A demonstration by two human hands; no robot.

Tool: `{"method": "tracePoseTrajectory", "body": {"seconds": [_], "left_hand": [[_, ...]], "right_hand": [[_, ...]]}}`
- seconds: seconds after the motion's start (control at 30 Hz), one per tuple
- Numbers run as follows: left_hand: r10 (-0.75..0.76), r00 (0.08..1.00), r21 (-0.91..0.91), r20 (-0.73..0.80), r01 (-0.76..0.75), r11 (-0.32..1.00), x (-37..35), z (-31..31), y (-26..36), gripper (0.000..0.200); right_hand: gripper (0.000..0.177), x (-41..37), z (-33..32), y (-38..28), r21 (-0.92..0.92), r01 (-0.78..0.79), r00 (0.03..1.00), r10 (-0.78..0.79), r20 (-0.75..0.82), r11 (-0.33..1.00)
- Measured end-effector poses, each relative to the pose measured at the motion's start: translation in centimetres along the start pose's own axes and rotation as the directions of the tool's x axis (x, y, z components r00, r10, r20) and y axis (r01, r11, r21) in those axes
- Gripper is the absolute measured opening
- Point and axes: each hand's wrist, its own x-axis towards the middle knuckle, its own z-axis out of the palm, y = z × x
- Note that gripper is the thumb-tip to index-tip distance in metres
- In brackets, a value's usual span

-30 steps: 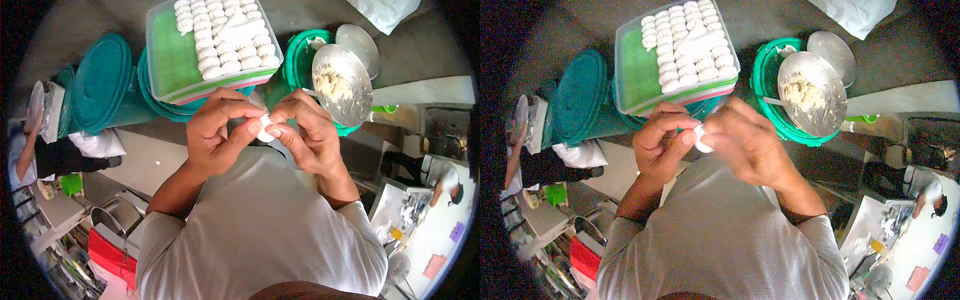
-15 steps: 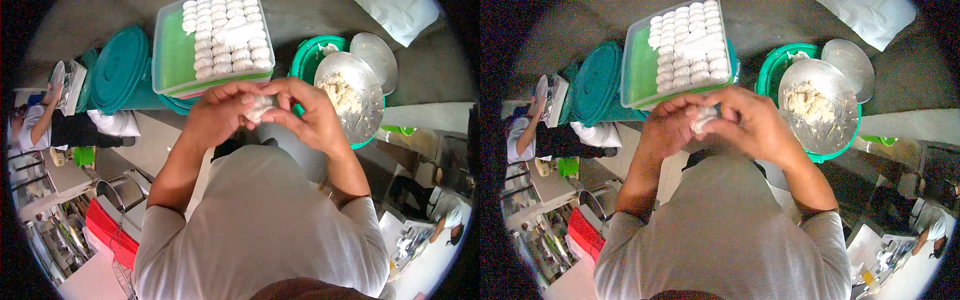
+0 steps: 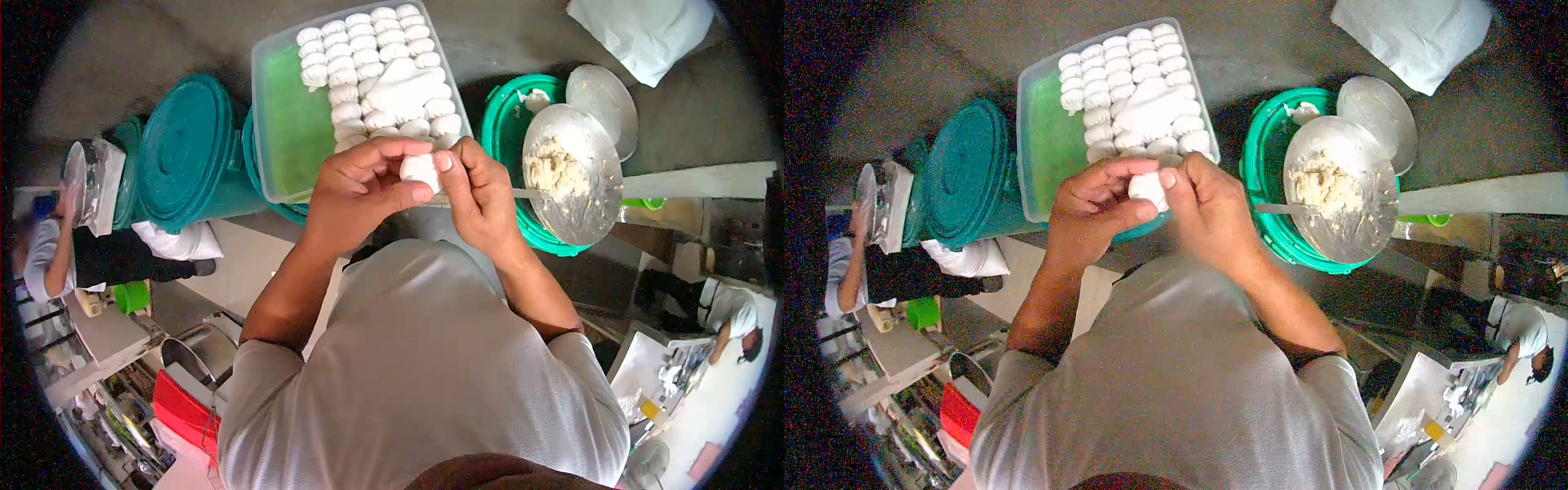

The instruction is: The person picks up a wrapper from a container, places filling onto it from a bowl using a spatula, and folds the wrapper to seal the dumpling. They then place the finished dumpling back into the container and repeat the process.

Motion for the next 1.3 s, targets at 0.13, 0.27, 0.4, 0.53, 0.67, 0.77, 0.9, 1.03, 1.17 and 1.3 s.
{"method": "tracePoseTrajectory", "body": {"seconds": [0.13, 0.27, 0.4, 0.53, 0.67, 0.77, 0.9, 1.03, 1.17, 1.3], "left_hand": [[0.062, 0.991, -0.008, -0.117, -0.063, 0.998, 0.1, -3.0, 2.5, 0.036], [0.088, 0.949, 0.345, -0.303, 0.023, 0.938, 0.6, -10.2, 4.7, 0.036], [0.151, 0.973, 0.768, -0.176, 0.04, 0.639, 3.0, -14.8, 4.4, 0.033], [0.186, 0.983, 0.921, -0.006, -0.067, 0.384, 5.9, -15.8, 3.1, 0.029], [0.251, 0.963, 0.961, 0.097, -0.156, 0.228, 7.4, -16.7, 1.4, 0.03], [0.318, 0.937, 0.96, 0.143, -0.209, 0.186, 7.6, -16.8, 0.6, 0.029], [0.316, 0.949, 0.967, -0.012, -0.069, 0.244, 7.2, -14.9, 1.0, 0.034], [0.311, 0.947, 0.965, -0.08, -0.004, 0.262, 7.9, -15.4, 0.2, 0.039], [0.349, 0.936, 0.964, -0.05, -0.046, 0.262, 8.5, -15.5, 0.2, 0.037], [0.322, 0.946, 0.979, -0.021, -0.046, 0.199, 8.2, -15.8, 0.2, 0.044]], "right_hand": [[0.035, 1.8, 1.7, -1.2, 0.153, -0.2, 0.977, 0.185, 0.109, 0.968], [0.027, 4.7, 1.8, -1.0, 0.148, -0.057, 0.998, 0.053, 0.033, 0.987], [0.02, 7.0, 2.0, -1.5, 0.02, 0.007, 0.995, -0.009, 0.098, 1.0], [0.017, 7.9, 2.9, -2.0, 0.012, 0.046, 0.997, -0.047, 0.069, 0.999], [0.017, 7.6, 3.2, -1.5, 0.017, 0.018, 0.996, -0.019, 0.091, 1.0], [0.015, 7.2, 2.5, -1.3, 0.012, -0.034, 0.996, 0.033, 0.078, 0.999], [0.013, 7.3, 1.3, -0.6, -0.048, -0.078, 0.996, 0.08, 0.036, 0.996], [0.015, 8.0, 0.8, 0.6, -0.173, -0.046, 0.999, 0.049, 0.016, 0.984], [0.021, 9.6, 0.5, 0.7, -0.383, 0.116, 0.991, -0.083, 0.102, 0.917], [0.032, 10.7, 1.0, 0.5, -0.529, 0.356, 0.929, -0.231, 0.288, 0.771]]}}
